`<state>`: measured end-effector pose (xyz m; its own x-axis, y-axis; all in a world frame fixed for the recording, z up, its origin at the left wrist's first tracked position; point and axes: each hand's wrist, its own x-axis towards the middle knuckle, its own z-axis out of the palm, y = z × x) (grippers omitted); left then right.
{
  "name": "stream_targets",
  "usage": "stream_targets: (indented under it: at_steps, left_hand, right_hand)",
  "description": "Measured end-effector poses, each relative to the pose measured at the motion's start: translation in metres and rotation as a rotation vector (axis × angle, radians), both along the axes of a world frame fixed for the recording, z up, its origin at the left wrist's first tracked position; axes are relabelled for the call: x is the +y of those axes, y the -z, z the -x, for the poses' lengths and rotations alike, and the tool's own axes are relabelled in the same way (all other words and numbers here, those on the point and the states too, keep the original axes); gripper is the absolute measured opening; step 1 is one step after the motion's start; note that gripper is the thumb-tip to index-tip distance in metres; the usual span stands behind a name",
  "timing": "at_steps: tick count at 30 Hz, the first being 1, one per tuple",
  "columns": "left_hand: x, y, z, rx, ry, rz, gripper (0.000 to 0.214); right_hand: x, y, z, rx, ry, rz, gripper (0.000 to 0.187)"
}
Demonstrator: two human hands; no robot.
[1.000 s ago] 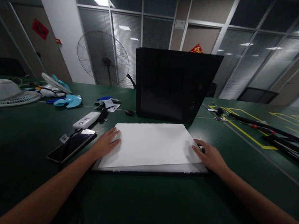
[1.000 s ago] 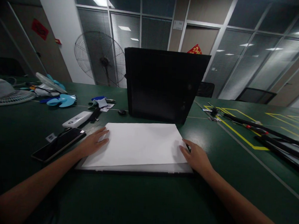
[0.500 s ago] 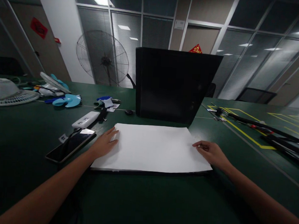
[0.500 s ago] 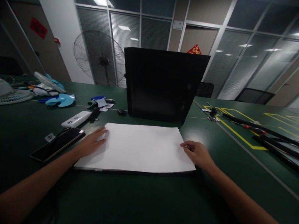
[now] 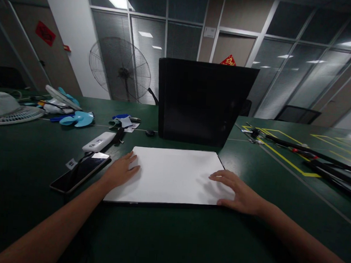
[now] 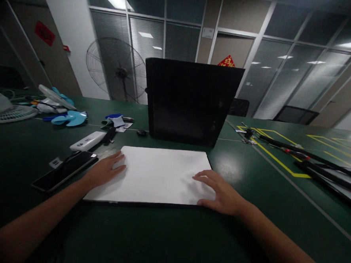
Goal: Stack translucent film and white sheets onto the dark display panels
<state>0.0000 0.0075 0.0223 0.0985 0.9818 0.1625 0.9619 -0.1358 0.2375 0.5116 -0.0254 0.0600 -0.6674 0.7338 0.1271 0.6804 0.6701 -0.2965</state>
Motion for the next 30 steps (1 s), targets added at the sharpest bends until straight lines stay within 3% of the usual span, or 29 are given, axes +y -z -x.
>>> stream_targets:
  at_steps: [3, 7, 10, 16, 20, 25, 30]
  left_hand:
    - [0.000, 0.000, -0.002, -0.004, 0.000, -0.009, 0.073]
    - [0.000, 0.001, -0.002, -0.001, 0.023, -0.011, 0.074]
    - [0.000, 0.001, -0.001, 0.004, 0.028, 0.002, 0.072]
    - [0.001, 0.001, 0.000, -0.020, 0.015, 0.005, 0.074]
    - [0.005, 0.001, 0.004, -0.128, -0.006, 0.010, 0.075]
    - [0.015, 0.001, 0.024, -0.288, 0.002, -0.026, 0.057]
    - [0.020, -0.003, 0.043, -0.275, 0.095, 0.038, 0.064]
  right_hand:
    - [-0.007, 0.003, 0.012, -0.064, -0.107, 0.085, 0.097]
    - [-0.009, 0.007, 0.018, -0.058, -0.127, 0.022, 0.088]
    - [-0.011, 0.008, 0.019, -0.033, -0.209, -0.130, 0.070]
    - [-0.019, 0.007, 0.025, 0.045, -0.467, -0.575, 0.032]
    - [-0.023, 0.003, 0.027, -0.011, -0.594, -0.776, 0.019]
    - [-0.028, -0.009, 0.025, -0.056, -0.618, -0.833, 0.024]
    - [-0.028, -0.023, 0.015, -0.029, -0.540, -0.951, 0.032]
